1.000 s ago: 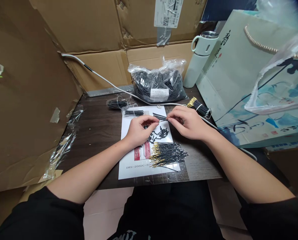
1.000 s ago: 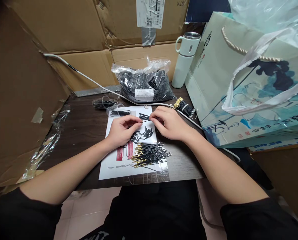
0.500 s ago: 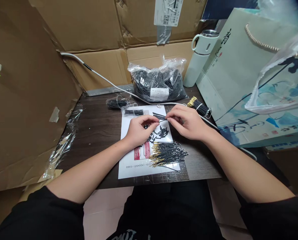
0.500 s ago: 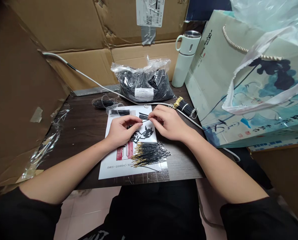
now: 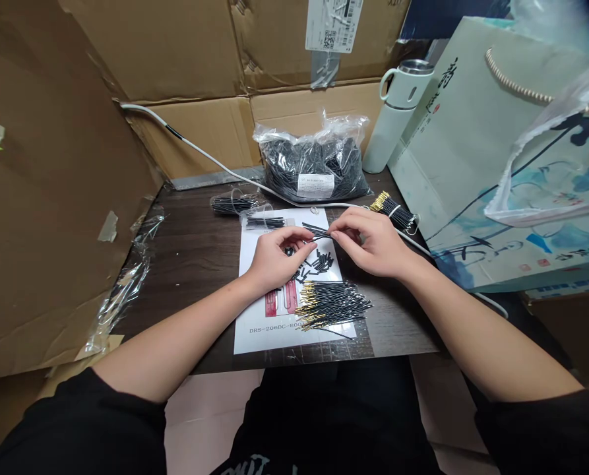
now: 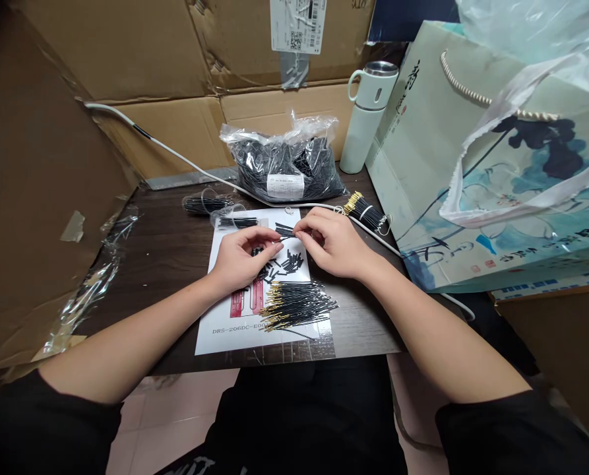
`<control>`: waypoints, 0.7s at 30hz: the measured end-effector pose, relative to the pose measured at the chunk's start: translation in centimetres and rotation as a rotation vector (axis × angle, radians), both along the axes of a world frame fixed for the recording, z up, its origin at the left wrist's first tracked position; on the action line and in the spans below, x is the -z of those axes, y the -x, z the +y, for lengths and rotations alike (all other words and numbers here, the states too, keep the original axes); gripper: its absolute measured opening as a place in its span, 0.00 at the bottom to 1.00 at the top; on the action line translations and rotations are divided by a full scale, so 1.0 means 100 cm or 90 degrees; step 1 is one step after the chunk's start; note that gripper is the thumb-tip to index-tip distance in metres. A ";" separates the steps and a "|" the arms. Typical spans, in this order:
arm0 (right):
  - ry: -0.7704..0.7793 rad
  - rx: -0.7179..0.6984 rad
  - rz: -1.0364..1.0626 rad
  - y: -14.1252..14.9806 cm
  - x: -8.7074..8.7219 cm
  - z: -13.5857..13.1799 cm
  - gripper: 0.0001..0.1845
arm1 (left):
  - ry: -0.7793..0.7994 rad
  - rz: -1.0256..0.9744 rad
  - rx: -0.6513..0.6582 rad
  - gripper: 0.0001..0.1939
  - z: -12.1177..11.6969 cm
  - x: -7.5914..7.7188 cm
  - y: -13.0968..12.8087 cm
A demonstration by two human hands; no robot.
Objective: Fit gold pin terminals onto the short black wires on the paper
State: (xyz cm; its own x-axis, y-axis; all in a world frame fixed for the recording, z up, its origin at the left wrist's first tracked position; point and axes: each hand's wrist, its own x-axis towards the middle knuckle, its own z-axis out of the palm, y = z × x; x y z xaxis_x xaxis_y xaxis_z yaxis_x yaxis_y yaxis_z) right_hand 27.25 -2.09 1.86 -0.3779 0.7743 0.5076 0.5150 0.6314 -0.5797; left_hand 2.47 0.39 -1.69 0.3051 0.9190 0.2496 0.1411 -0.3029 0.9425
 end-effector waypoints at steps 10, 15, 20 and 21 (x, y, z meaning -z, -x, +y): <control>-0.029 0.008 0.012 0.000 -0.002 0.001 0.05 | -0.006 0.013 -0.010 0.10 0.000 0.000 -0.001; -0.029 -0.001 0.019 0.001 0.002 0.002 0.05 | -0.003 0.014 -0.007 0.10 0.001 0.002 0.000; -0.013 0.001 0.011 0.001 0.002 0.002 0.06 | -0.014 0.012 -0.011 0.10 0.001 0.002 0.001; -0.011 0.003 0.006 0.000 0.002 0.003 0.06 | -0.016 0.011 -0.013 0.10 0.001 0.001 0.001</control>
State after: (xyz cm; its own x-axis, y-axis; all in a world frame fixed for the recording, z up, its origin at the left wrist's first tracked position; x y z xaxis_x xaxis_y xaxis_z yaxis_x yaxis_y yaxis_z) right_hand 27.24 -1.83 1.66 -0.3692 0.7670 0.5247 0.5130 0.6390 -0.5732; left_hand 2.41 0.47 -1.80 0.2915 0.9183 0.2678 0.1642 -0.3238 0.9318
